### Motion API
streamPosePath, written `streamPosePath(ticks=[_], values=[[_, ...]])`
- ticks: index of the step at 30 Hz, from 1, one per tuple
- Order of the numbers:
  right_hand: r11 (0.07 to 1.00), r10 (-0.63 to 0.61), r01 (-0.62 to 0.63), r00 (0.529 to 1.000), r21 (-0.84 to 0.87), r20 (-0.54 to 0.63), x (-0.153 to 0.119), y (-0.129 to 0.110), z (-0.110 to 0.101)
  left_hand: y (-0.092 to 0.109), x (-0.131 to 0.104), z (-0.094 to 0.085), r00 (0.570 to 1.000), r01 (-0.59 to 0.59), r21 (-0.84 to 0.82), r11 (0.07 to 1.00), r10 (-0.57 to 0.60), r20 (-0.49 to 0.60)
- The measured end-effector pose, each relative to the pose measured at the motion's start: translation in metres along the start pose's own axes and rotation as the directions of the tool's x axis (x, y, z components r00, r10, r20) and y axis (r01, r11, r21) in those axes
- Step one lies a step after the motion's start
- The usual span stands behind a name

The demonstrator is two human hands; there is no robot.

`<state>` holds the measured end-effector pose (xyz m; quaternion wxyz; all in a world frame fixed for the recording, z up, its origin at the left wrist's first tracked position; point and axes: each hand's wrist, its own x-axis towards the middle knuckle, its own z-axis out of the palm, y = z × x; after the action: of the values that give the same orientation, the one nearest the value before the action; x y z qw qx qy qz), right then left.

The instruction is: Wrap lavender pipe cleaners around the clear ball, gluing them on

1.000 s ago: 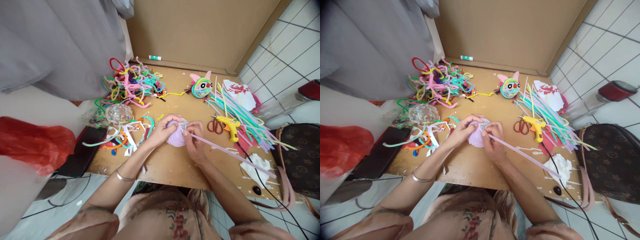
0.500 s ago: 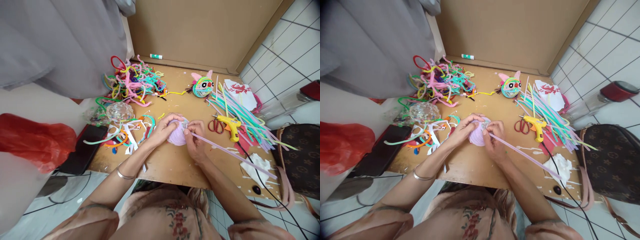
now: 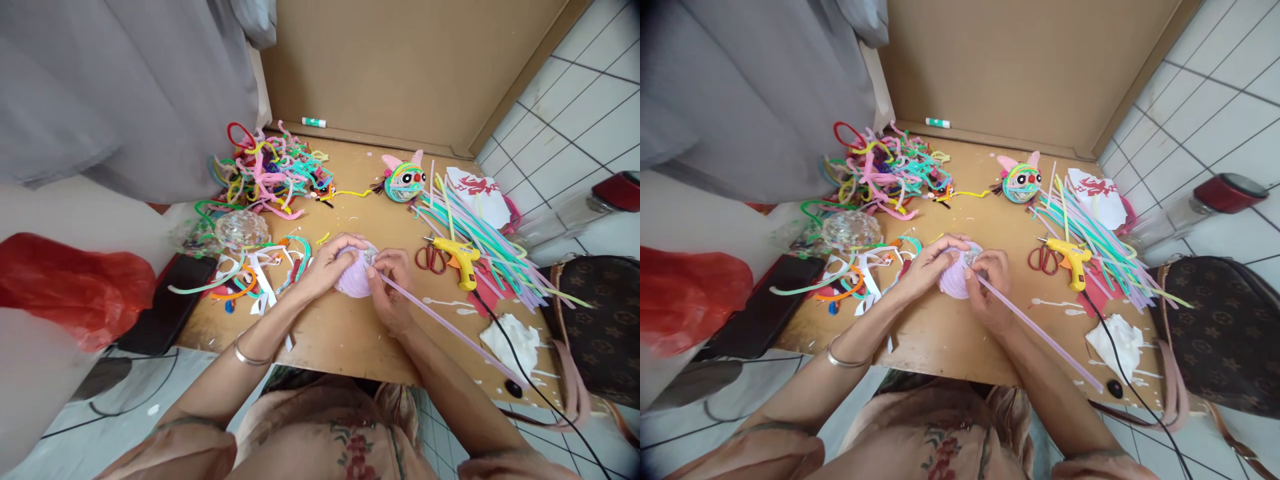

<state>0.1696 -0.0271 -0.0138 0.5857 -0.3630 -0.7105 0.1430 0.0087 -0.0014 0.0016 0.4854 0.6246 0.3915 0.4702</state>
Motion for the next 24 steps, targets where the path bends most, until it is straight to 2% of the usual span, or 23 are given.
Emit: streamPosePath(ticks=[10, 24], values=[[0.999, 0.031, -0.031, 0.999, -0.016, 0.007, -0.0011, 0.0030, -0.0003, 0.0027, -0.0020, -0.0036, 0.999, -0.016, 0.027, 1.000, 0.015, 0.052], [0.999, 0.037, -0.036, 0.999, -0.031, 0.029, -0.0010, 0.0006, -0.0021, 0.0002, -0.0032, -0.0011, 0.997, -0.063, 0.048, 0.997, 0.061, 0.038]])
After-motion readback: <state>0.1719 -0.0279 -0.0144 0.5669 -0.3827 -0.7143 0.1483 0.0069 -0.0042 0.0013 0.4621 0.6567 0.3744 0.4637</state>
